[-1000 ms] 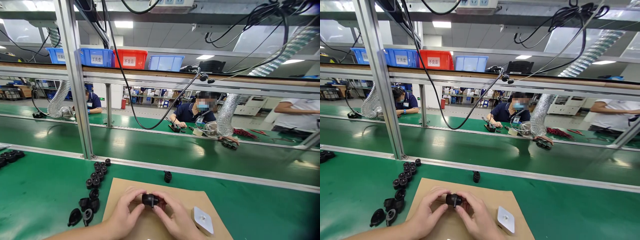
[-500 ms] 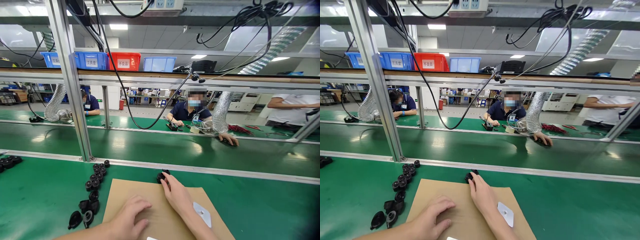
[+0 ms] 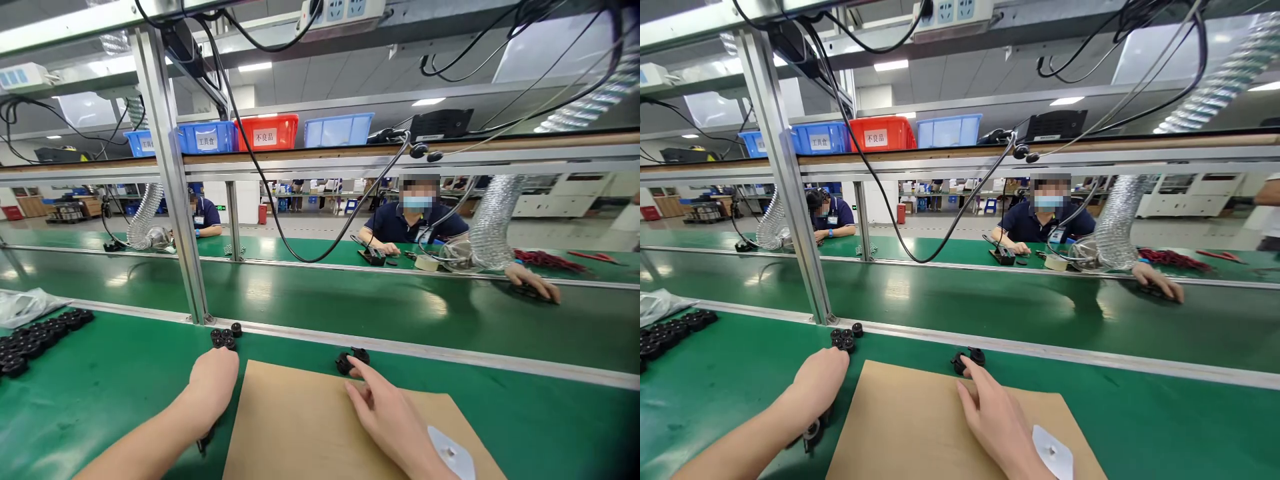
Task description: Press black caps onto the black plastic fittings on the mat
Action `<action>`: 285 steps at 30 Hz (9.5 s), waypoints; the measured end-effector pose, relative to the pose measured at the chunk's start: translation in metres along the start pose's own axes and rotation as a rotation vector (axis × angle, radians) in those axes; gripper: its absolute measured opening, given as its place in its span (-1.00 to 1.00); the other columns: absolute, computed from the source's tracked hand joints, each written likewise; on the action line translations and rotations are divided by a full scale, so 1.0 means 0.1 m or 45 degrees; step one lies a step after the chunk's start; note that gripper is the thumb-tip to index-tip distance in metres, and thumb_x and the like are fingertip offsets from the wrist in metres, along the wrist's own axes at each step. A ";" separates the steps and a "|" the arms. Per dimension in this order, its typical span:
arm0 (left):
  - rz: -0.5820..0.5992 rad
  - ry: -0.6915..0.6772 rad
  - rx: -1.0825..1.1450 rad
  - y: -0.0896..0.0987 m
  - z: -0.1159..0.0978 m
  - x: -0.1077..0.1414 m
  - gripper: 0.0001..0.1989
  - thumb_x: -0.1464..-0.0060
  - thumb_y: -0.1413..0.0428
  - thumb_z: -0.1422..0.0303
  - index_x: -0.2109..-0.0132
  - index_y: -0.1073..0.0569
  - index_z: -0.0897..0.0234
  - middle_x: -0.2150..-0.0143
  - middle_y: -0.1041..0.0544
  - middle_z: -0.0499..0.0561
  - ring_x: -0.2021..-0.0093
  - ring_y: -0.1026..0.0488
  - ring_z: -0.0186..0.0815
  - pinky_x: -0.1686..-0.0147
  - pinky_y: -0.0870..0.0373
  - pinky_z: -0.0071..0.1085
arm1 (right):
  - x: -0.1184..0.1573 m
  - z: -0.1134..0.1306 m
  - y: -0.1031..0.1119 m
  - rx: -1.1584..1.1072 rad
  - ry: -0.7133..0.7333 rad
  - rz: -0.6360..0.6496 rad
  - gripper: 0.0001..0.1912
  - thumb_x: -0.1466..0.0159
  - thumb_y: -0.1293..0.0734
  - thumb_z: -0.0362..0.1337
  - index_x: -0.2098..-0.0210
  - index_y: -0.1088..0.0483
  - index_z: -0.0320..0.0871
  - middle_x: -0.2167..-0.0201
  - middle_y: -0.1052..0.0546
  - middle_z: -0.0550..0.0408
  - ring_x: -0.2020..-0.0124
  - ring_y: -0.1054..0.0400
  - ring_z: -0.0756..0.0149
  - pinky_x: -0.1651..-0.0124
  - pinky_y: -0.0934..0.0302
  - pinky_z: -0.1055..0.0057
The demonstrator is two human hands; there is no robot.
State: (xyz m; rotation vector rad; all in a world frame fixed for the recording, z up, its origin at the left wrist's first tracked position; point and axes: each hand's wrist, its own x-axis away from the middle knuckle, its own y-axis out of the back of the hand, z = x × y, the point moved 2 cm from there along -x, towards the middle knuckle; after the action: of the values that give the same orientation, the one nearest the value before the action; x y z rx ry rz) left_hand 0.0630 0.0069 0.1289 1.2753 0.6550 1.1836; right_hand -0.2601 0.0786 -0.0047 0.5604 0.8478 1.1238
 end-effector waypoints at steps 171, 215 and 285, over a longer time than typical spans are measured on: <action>-0.526 -0.773 1.838 -0.91 -0.89 -0.02 -0.61 -0.44 -0.12 0.12 -0.29 -0.51 0.09 -0.11 -0.57 0.14 -0.09 -0.49 -0.07 -0.20 -0.44 -0.11 | 0.37 0.54 0.09 -0.574 0.466 0.178 -0.71 -0.48 -0.30 -0.24 -0.18 -0.43 0.01 0.01 -0.63 0.04 0.14 -0.54 0.18 0.04 -0.46 0.26; 0.067 -0.336 -0.104 -0.15 -0.23 0.10 -0.45 0.13 -0.05 0.88 0.01 -0.64 0.52 0.15 -0.69 0.45 0.09 -0.69 0.32 0.14 -0.62 0.04 | -0.31 -0.22 0.24 -0.133 -0.129 -0.188 -0.49 -0.43 -0.21 0.05 -0.14 -0.47 -0.17 0.29 -0.58 0.03 0.43 -0.44 0.14 0.32 -0.32 0.22; -0.428 -0.391 0.641 -0.44 0.29 -0.85 -0.46 -0.26 -0.02 0.55 -0.33 -0.47 0.17 -0.16 -0.66 0.12 -0.24 -0.54 -0.04 -0.52 0.07 0.15 | 0.21 0.51 -0.06 -0.833 0.058 0.346 -0.68 -0.32 -0.40 -0.20 -0.06 -0.55 -0.05 0.07 -0.57 0.03 0.20 -0.42 0.16 0.13 -0.30 0.28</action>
State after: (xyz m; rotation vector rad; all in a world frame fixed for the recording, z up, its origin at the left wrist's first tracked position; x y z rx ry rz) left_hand 0.0755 -0.0766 0.0749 1.6452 0.9278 0.5435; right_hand -0.2114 0.0974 0.0142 0.1015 0.4020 1.5749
